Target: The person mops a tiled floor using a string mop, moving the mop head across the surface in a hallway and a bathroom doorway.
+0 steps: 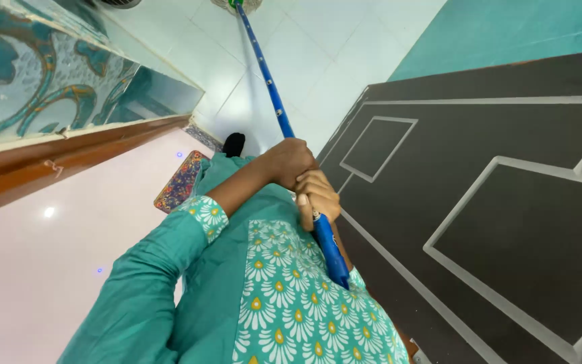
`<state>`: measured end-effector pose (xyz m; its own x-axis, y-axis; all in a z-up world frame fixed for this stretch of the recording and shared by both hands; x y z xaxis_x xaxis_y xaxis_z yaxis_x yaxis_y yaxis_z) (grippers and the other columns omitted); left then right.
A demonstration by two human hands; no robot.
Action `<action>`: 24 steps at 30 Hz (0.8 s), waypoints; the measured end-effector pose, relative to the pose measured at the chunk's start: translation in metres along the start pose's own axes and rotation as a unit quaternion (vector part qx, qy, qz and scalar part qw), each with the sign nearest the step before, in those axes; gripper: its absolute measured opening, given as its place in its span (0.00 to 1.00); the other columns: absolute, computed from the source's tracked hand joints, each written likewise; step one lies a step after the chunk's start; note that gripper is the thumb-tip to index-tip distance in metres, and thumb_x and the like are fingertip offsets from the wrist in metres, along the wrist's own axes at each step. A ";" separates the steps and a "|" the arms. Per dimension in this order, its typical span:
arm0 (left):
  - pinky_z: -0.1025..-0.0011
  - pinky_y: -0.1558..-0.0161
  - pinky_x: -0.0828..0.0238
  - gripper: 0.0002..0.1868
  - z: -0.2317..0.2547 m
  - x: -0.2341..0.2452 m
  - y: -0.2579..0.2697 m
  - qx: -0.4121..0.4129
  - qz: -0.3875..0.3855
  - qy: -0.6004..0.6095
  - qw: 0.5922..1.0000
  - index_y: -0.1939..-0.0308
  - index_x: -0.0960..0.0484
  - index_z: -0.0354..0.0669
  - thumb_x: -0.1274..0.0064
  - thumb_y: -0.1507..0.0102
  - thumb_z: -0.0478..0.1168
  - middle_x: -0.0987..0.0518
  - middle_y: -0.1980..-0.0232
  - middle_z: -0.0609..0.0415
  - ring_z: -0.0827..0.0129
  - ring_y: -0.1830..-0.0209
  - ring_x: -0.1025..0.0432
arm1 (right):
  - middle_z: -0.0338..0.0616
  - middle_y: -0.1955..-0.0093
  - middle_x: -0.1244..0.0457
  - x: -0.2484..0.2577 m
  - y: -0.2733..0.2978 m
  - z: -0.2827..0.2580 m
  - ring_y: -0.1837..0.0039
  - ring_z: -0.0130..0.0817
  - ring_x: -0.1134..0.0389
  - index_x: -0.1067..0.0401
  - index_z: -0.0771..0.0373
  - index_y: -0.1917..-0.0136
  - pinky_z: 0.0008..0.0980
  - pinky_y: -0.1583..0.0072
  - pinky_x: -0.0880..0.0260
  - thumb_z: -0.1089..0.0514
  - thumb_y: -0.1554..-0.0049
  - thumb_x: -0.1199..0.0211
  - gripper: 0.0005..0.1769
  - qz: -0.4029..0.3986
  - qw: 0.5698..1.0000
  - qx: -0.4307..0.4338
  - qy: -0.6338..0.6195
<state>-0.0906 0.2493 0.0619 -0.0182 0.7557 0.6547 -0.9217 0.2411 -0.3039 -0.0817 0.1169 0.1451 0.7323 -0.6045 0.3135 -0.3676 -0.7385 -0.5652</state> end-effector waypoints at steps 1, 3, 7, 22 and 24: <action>0.58 0.71 0.30 0.11 -0.008 -0.002 0.002 0.001 0.002 -0.025 1.000 0.81 0.19 0.47 0.38 0.59 0.47 0.21 0.77 0.50 0.52 0.76 0.25 | 0.47 0.69 0.40 -0.004 -0.004 0.006 0.64 0.40 0.36 0.39 0.65 0.72 0.45 0.47 0.28 0.70 0.44 0.45 0.15 0.011 1.000 0.025 0.003; 0.58 0.70 0.30 0.09 -0.026 -0.006 0.010 -0.011 0.056 -0.014 0.998 0.79 0.19 0.49 0.38 0.57 0.47 0.21 0.77 0.51 0.52 0.76 0.26 | 0.48 0.69 0.40 -0.010 -0.009 0.014 0.64 0.41 0.36 0.39 0.65 0.71 0.46 0.45 0.28 0.70 0.44 0.45 0.15 -0.021 1.000 0.012 0.019; 0.59 0.64 0.30 0.08 -0.081 -0.025 0.033 -0.024 0.074 -0.077 0.994 0.81 0.21 0.48 0.39 0.56 0.44 0.22 0.75 0.52 0.54 0.70 0.25 | 0.48 0.69 0.42 -0.028 -0.011 0.047 0.63 0.45 0.38 0.39 0.66 0.71 0.45 0.45 0.30 0.70 0.43 0.41 0.16 -0.098 0.994 0.024 0.050; 0.55 0.41 0.35 0.11 -0.044 0.031 0.039 -0.065 0.297 0.040 0.952 0.60 0.22 0.38 0.45 0.42 0.41 0.25 0.59 0.47 0.52 0.51 0.31 | 0.40 0.60 0.33 -0.013 -0.041 0.006 0.45 0.39 0.29 0.37 0.59 0.67 0.41 0.33 0.40 0.63 0.48 0.26 0.18 -0.113 0.990 -0.061 0.065; 0.57 0.54 0.36 0.09 -0.005 0.030 0.026 -0.009 0.232 0.054 0.971 0.73 0.25 0.45 0.43 0.48 0.44 0.25 0.67 0.50 0.52 0.59 0.31 | 0.42 0.63 0.33 -0.002 -0.042 -0.008 0.49 0.39 0.28 0.38 0.59 0.69 0.38 0.38 0.37 0.65 0.49 0.27 0.19 -0.067 0.996 -0.020 0.048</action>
<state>-0.1129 0.2815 0.0700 -0.3883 0.8452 0.3673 -0.8167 -0.1310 -0.5620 -0.0719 0.1470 0.1743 0.7187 -0.5242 0.4568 -0.2939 -0.8244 -0.4837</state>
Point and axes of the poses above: each hand's wrist, its own y-axis away from the middle knuckle, its own x-axis out of the back of the hand, z = x × y, the point moved 1 cm from there along -y, towards the middle knuckle
